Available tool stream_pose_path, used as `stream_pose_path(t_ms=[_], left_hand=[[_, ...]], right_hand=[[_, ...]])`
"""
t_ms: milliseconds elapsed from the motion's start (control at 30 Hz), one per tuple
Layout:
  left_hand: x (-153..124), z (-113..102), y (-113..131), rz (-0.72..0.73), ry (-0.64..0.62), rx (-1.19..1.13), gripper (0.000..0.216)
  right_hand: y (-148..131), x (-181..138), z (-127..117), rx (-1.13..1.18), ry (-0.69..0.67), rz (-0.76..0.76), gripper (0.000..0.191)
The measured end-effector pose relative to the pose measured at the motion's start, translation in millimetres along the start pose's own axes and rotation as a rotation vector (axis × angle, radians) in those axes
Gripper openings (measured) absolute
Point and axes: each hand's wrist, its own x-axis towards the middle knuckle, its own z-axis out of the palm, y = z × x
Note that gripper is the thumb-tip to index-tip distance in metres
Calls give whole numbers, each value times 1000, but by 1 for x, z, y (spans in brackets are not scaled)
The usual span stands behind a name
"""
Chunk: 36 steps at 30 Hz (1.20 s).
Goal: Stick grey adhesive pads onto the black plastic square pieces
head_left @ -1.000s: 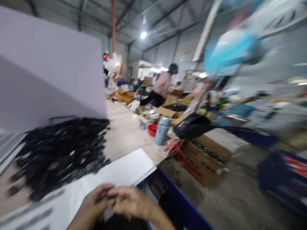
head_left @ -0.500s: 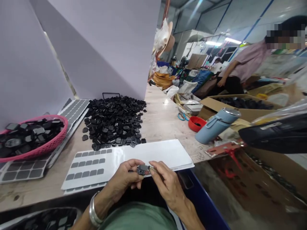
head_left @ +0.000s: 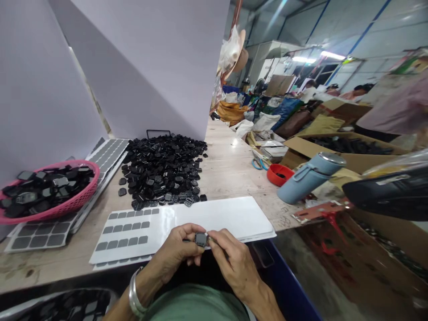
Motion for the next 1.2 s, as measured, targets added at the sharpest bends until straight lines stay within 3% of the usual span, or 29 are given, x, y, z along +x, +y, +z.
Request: stream_pose_path(t_ms=[367, 633, 933, 1200], left_hand=[[1, -2, -12, 16, 32, -42, 41], [0, 1, -5, -14, 38, -95, 43], [-1, -5, -6, 24, 6, -46, 38], [2, -9, -4, 0, 15, -38, 40]], right_hand=[[-1, -1, 8, -50, 4, 15, 27], [1, 0, 4, 52, 170, 7, 21], [-3, 6, 5, 2, -30, -4, 24], [0, 13, 1, -30, -110, -15, 24]])
